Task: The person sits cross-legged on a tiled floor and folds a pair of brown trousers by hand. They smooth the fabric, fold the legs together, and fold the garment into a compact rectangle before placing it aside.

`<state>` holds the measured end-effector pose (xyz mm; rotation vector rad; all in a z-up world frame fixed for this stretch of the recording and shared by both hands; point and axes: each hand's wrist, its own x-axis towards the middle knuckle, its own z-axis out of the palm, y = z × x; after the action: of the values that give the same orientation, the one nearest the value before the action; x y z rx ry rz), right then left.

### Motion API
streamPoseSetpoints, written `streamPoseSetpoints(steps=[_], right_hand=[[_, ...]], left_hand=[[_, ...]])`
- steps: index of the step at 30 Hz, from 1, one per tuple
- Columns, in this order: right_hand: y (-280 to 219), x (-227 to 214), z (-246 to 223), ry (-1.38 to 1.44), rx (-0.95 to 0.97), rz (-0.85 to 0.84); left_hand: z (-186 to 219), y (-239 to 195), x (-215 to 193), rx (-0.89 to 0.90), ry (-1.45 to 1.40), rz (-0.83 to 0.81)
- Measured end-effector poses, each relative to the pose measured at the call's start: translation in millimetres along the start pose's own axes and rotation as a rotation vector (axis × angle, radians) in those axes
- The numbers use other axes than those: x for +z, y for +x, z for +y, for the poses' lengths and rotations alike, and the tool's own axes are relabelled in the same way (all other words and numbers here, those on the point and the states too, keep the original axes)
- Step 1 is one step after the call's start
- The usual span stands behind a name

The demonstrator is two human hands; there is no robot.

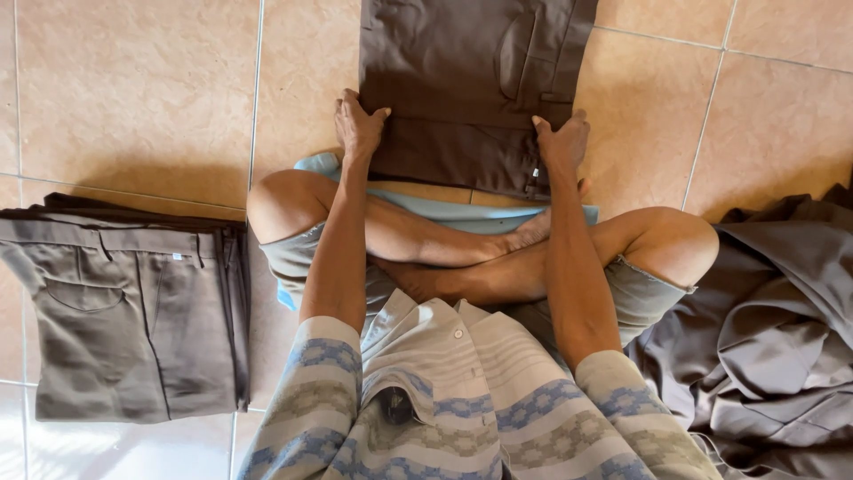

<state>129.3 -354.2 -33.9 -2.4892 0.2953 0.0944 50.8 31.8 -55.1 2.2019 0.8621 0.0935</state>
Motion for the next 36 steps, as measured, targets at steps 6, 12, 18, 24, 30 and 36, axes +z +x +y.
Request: streamPoseSetpoints(steps=[6,12,18,24,30,36], right_hand=[[2,-14,-16,0.017,-0.008,-0.034],[17,-11,-1,0.0,-0.297,0.035],[50,4,18,-0.003,-0.317,0.124],[32,-35,-51,0.271,-0.432,-0.002],[22,-61,-139,0.321,-0.61,-0.168],[-59,-74,-281,0.307,-0.736,-0.339]], left_hand=[[-2,13,16,-0.098,0.023,0.007],[32,-9,13,-0.024,-0.121,-0.024],[48,-21,-21,-0.066,-0.215,-0.076],[60,-29,-54,0.009,-0.334,0.007],[68,-62,-163,0.069,-0.489,0.115],[33,-126,-294,0.112,-0.587,0.336]])
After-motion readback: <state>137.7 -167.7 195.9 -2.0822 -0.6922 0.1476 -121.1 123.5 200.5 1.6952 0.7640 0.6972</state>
